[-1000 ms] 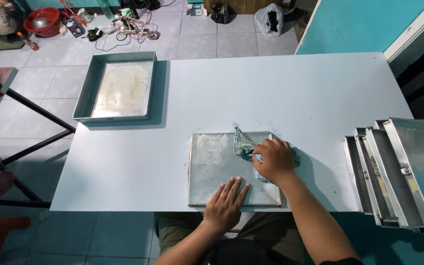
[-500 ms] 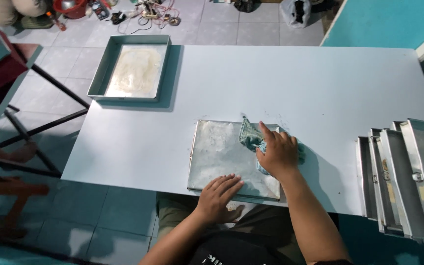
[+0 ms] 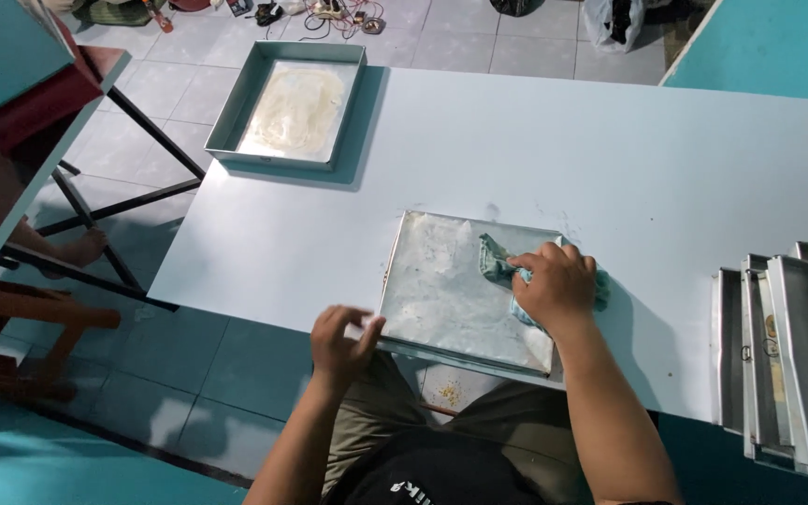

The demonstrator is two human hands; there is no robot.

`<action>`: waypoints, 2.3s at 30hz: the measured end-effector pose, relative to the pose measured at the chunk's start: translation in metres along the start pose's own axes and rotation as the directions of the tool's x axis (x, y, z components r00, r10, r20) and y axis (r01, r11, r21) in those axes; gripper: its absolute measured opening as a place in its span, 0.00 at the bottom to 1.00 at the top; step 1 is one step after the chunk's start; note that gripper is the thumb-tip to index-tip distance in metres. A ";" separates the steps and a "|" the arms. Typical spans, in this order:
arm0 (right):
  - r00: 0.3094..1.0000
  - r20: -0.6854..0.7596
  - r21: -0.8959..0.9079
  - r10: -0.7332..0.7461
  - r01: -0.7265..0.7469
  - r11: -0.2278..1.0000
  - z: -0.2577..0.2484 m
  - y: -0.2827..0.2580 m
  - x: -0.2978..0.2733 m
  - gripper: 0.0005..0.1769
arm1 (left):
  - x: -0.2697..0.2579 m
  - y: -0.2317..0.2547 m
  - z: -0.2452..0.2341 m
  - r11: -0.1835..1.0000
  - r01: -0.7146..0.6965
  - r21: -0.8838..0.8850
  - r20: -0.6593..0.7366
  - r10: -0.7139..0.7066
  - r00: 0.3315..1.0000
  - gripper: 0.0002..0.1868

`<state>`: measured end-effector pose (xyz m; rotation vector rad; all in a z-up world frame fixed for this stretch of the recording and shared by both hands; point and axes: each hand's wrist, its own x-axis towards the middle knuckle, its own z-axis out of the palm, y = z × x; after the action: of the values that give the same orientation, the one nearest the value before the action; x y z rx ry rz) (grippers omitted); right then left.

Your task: The person wipes the interior and exterior surfaces of a rectangular metal tray using a cloth. They flip the tray over to clean the bottom and edges, then lift it to inspect the cleaned surface.

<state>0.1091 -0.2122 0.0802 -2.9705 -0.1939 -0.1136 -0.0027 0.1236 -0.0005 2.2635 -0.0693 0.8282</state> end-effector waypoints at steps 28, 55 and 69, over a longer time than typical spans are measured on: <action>1.000 0.004 -0.194 0.008 -0.007 0.981 0.015 -0.007 -0.004 0.15 | 0.070 -0.010 0.003 0.968 0.181 0.172 0.501 -0.244 0.830 0.22; 0.937 0.022 -0.127 -0.349 0.349 0.929 0.042 -0.132 0.002 0.08 | 0.070 -0.004 0.017 0.944 -0.102 0.315 0.406 -0.037 0.913 0.12; 0.982 0.027 -0.203 -0.186 0.188 0.961 0.024 -0.006 -0.031 0.15 | 0.072 0.002 0.005 0.943 0.033 0.330 0.436 -0.184 0.881 0.14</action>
<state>0.0795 -0.2065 0.0552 -3.1511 -0.4936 -0.1533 0.0570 0.1319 0.0399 2.6991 -0.0272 0.2305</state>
